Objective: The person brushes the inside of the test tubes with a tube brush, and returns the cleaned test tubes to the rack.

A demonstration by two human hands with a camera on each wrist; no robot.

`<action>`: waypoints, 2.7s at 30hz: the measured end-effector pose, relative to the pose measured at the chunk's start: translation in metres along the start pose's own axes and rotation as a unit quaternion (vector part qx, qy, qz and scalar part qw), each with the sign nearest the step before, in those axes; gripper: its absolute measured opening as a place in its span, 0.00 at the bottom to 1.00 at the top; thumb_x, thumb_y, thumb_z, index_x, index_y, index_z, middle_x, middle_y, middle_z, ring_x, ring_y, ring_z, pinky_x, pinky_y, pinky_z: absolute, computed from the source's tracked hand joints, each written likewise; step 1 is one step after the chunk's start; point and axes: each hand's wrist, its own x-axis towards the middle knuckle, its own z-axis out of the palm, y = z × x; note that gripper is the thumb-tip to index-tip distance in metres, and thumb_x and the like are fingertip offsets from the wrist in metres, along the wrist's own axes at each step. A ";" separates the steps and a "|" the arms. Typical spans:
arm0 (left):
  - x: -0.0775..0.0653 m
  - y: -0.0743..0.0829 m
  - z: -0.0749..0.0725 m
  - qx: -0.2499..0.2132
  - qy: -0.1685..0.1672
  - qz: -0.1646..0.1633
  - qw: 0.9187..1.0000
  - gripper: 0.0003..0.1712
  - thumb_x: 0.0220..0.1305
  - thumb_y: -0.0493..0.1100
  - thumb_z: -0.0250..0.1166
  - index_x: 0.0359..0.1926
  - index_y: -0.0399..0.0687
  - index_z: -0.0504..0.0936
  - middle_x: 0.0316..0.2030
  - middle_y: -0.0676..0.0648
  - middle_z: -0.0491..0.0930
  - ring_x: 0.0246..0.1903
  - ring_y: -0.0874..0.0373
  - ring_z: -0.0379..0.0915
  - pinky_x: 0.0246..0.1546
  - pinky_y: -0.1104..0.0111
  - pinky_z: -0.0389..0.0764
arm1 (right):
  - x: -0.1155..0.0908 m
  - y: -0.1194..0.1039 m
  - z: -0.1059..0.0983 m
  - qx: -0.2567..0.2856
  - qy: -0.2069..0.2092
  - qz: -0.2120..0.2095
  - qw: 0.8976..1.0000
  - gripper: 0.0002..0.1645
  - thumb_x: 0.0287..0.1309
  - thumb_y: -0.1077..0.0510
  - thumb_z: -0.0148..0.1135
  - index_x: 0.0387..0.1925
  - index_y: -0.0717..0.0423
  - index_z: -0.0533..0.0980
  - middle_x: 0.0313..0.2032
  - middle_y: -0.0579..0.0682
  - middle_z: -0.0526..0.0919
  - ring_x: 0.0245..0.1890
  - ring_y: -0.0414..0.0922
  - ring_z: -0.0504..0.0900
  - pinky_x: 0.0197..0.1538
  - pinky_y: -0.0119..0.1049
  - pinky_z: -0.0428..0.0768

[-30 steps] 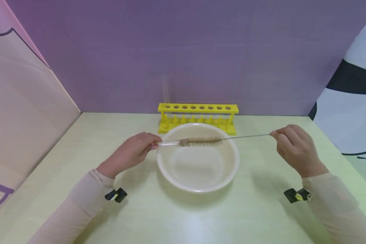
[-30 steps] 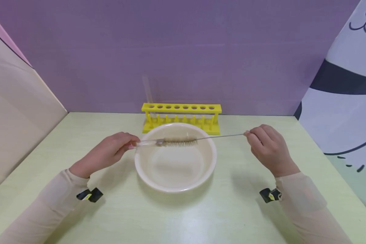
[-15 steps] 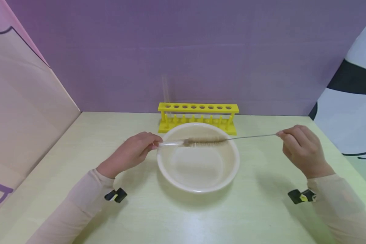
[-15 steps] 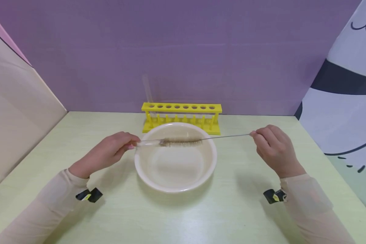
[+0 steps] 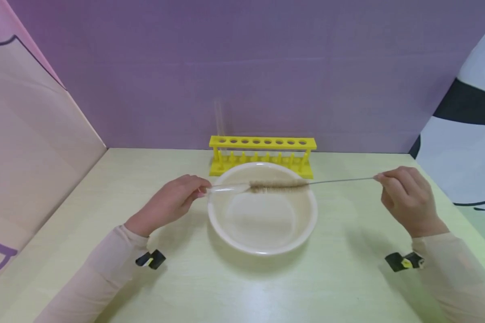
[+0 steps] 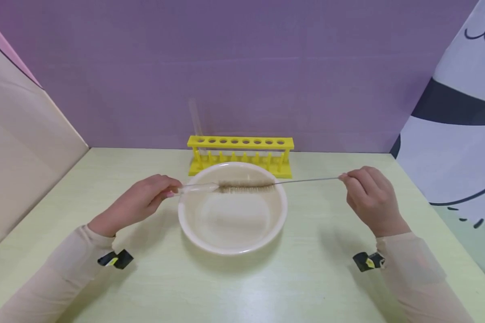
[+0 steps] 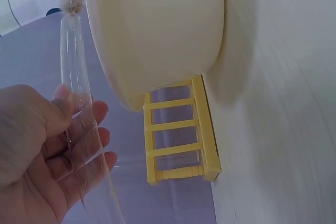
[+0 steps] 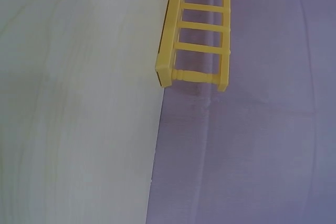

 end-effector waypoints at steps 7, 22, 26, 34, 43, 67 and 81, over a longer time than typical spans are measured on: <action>-0.003 -0.001 -0.001 0.011 0.002 -0.007 1.000 0.15 0.59 0.28 0.63 0.47 0.40 0.78 0.36 0.47 0.81 0.38 0.53 0.77 0.40 0.61 0.79 | -0.005 0.004 -0.001 -0.010 0.013 0.003 1.000 0.15 0.63 0.66 0.43 0.23 0.68 0.69 0.21 0.63 0.72 0.18 0.60 0.67 0.24 0.47 0.64; -0.003 0.004 0.000 0.019 0.030 -0.005 0.999 0.13 0.58 0.30 0.64 0.45 0.42 0.78 0.37 0.47 0.81 0.38 0.54 0.76 0.37 0.62 0.79 | -0.003 -0.001 -0.004 -0.011 0.017 0.015 1.000 0.15 0.63 0.65 0.44 0.22 0.69 0.69 0.20 0.63 0.71 0.18 0.60 0.66 0.23 0.46 0.62; -0.002 0.006 -0.001 0.022 0.027 -0.006 0.999 0.13 0.58 0.30 0.64 0.45 0.42 0.78 0.38 0.47 0.81 0.39 0.53 0.76 0.38 0.62 0.79 | -0.003 -0.002 -0.004 -0.009 0.024 0.015 1.000 0.15 0.62 0.66 0.45 0.22 0.69 0.69 0.20 0.63 0.71 0.18 0.60 0.66 0.23 0.46 0.61; -0.002 0.009 -0.004 0.023 0.027 0.001 0.999 0.14 0.58 0.30 0.64 0.46 0.42 0.77 0.37 0.47 0.81 0.37 0.54 0.75 0.35 0.63 0.79 | 0.001 -0.004 -0.002 -0.003 0.042 0.009 0.999 0.14 0.61 0.66 0.46 0.21 0.69 0.69 0.20 0.62 0.71 0.17 0.60 0.65 0.22 0.46 0.61; 0.001 0.011 -0.002 0.030 0.031 0.008 0.999 0.14 0.58 0.30 0.64 0.45 0.43 0.77 0.35 0.48 0.80 0.35 0.55 0.74 0.33 0.64 0.78 | -0.003 -0.002 -0.003 -0.009 0.035 0.010 0.999 0.14 0.61 0.66 0.46 0.21 0.68 0.69 0.20 0.63 0.71 0.17 0.60 0.65 0.23 0.47 0.61; 0.008 0.019 -0.001 0.032 0.027 0.005 0.999 0.15 0.60 0.31 0.63 0.48 0.42 0.77 0.38 0.47 0.80 0.37 0.54 0.74 0.38 0.63 0.79 | -0.005 -0.007 0.009 0.004 0.080 0.045 0.996 0.11 0.58 0.69 0.47 0.22 0.69 0.70 0.21 0.63 0.70 0.20 0.61 0.64 0.26 0.46 0.60; 0.010 0.021 0.000 0.030 0.036 0.005 0.999 0.17 0.57 0.30 0.65 0.48 0.43 0.77 0.39 0.47 0.80 0.37 0.54 0.74 0.37 0.63 0.79 | -0.002 -0.006 0.007 0.005 0.058 0.049 0.997 0.12 0.60 0.69 0.48 0.21 0.69 0.70 0.21 0.64 0.71 0.19 0.61 0.64 0.25 0.46 0.61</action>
